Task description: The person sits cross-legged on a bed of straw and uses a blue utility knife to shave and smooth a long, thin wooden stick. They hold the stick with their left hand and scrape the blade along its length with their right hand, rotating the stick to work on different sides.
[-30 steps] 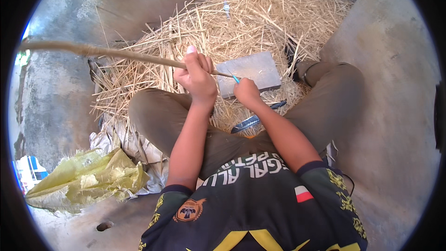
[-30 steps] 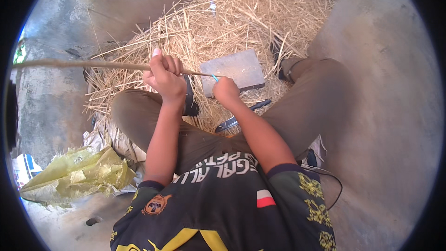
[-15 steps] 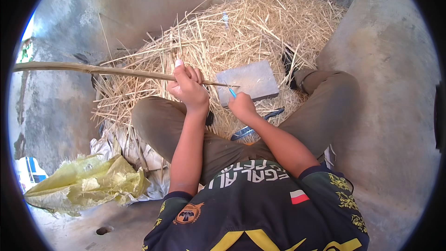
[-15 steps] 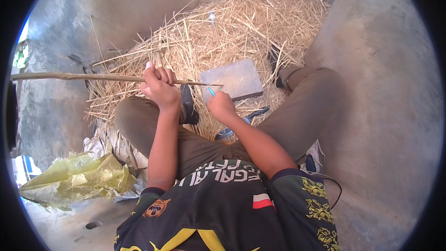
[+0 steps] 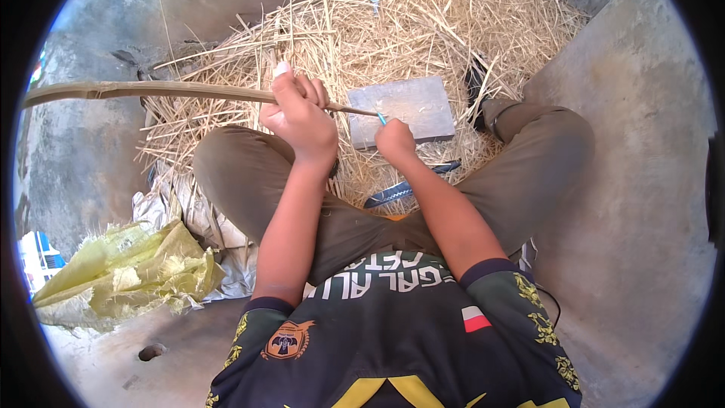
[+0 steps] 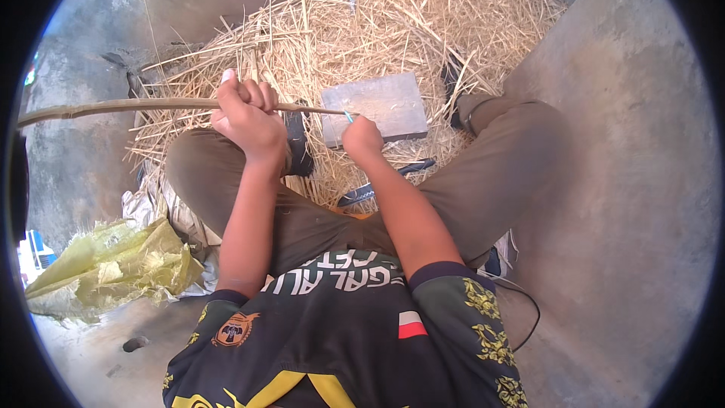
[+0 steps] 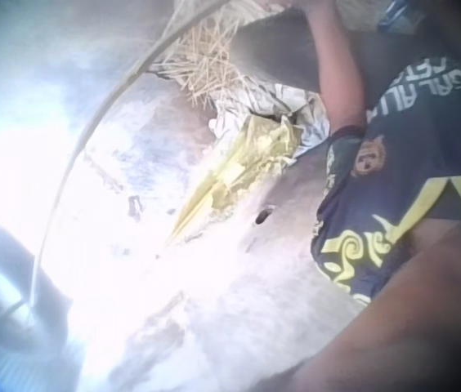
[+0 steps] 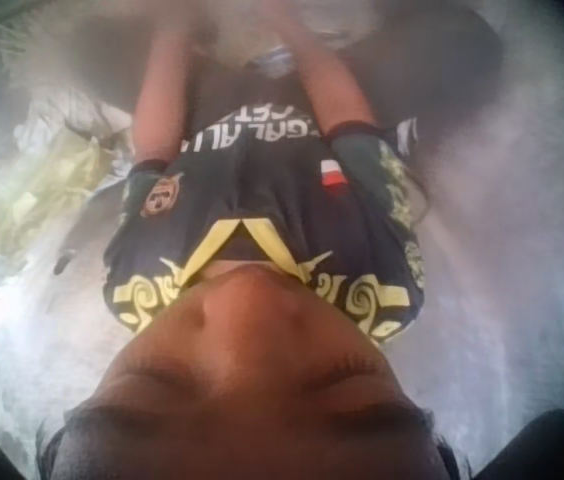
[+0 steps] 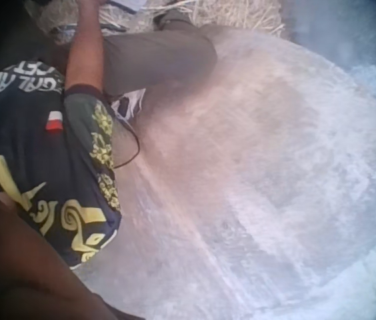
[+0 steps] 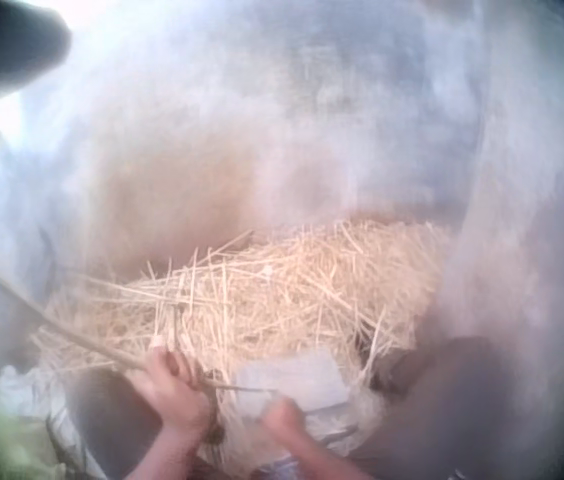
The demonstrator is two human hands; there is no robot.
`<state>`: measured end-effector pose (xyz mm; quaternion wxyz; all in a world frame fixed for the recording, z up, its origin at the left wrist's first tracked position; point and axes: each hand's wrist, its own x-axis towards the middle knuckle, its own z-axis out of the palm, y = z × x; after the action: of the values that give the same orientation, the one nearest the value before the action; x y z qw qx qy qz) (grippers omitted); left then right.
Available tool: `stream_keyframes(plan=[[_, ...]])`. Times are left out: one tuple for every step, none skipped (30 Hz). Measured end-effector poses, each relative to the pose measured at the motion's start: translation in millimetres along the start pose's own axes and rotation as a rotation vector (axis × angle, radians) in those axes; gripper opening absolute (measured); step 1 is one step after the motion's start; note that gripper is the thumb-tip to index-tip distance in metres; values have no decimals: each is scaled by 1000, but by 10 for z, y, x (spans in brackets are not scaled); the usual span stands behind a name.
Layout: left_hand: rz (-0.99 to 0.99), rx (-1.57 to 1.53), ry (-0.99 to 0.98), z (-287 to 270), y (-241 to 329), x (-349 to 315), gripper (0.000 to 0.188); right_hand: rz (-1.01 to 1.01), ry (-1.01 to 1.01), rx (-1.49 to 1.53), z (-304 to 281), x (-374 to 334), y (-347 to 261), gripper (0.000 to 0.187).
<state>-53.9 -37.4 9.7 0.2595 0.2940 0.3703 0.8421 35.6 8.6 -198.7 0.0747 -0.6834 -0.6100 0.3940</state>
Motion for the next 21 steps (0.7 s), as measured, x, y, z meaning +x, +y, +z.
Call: stream_keyframes(plan=[[-4, 14, 10, 19, 21, 8, 45, 26, -11, -3, 36, 72, 49, 28], [-9, 27, 18, 41, 37, 6, 46, 54, -21, -6, 65, 147, 102, 27], [16, 35, -8, 9, 0, -33, 46, 58, -34, -8, 55, 152, 96, 26], [24, 18, -28, -8, -16, -37, 45, 64, -45, -9, 52, 143, 100, 26], [31, 0, -48, -9, -19, -33, 44, 70, -57, -11, 47, 148, 89, 26], [30, -20, -62, -7, -34, -53, 44, 69, -66, -12, 26, 144, 93, 25], [33, -12, -77, 26, -21, -59, 43, 69, -75, -14, 2, 138, 83, 25], [30, -1, -70, 32, -26, -71, 43, 68, -84, -16, -13, 135, 85, 25], [32, 8, -65, 46, -26, -69, 43, 61, -78, -32, -15, 148, 96, 25], [34, 18, -60, 56, -25, -69, 43, 53, -73, -49, -2, 161, 120, 25], [24, 18, -61, 60, -26, -77, 45, 45, -69, -66, 3, 179, 135, 25], [15, 21, -64, 44, -31, -89, 46, 65, -67, -70, 17, 198, 135, 25], [5, 26, -67, 31, -30, -93, 48, 84, -66, -73, 24, 218, 135, 24], [9, 27, -68, 24, -21, -87, 48, 104, -66, -77, 28, 238, 133, 24], [11, 28, -63, 14, -11, -94, 48, 79, -83, -84, 12, 237, 135, 25], [13, 30, -59, 3, -4, -95, 48, 55, -100, -92, -14, 234, 131, 26], [8, 18, -66, -22, 6, -75, 46, 30, -117, -100, -27, 230, 131, 27], [6, 2, -73, -45, 19, -34, 44, 42, -128, -73, -15, 255, 151, 30], [4, -13, -79, -60, 27, -1, 42, 54, -138, -47, 12, 285, 175, 33], [-4, -27, -69, -69, 21, 14, 42, 65, -148, -20, 27, 311, 197, 36], [-7, -33, -58, -103, 20, 39, 42, 43, -106, -21, 47, 280, 178, 41]])
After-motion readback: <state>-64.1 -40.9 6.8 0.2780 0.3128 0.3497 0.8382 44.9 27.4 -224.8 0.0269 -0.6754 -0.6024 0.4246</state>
